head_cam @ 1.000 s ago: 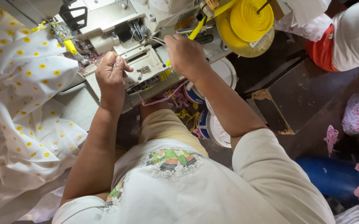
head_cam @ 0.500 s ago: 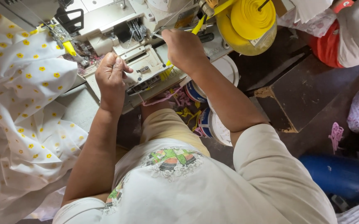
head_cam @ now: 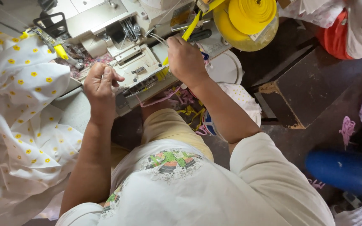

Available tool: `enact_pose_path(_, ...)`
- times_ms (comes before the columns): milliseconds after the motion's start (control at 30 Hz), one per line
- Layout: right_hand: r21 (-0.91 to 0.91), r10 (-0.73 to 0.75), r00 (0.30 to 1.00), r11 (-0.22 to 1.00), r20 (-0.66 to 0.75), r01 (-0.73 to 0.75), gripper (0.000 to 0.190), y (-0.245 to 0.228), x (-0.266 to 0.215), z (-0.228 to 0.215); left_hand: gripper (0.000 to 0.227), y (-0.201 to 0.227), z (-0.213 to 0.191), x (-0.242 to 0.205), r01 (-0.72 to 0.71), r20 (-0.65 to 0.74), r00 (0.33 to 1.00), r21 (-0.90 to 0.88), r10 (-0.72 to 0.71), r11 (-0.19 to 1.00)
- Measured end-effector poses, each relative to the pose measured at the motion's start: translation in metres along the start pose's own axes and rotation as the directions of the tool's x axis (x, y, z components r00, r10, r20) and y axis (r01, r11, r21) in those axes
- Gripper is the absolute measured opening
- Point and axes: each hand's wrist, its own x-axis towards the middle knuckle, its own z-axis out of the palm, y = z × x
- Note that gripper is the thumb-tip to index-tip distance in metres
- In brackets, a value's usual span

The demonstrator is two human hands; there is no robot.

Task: Threading an industrial sewing machine by guiding thread through tensioners and eyelets, then trimming with snips.

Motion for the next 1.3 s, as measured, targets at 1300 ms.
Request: enact_pose_path(1300,0.092,0.103,0.945,0.986,0.312,-0.138,0.027,-0.001,0.067,0.001,0.032,-0.008,0.004,-0.005,0.041,0.015,0.999,0.029,-0.041,0.999)
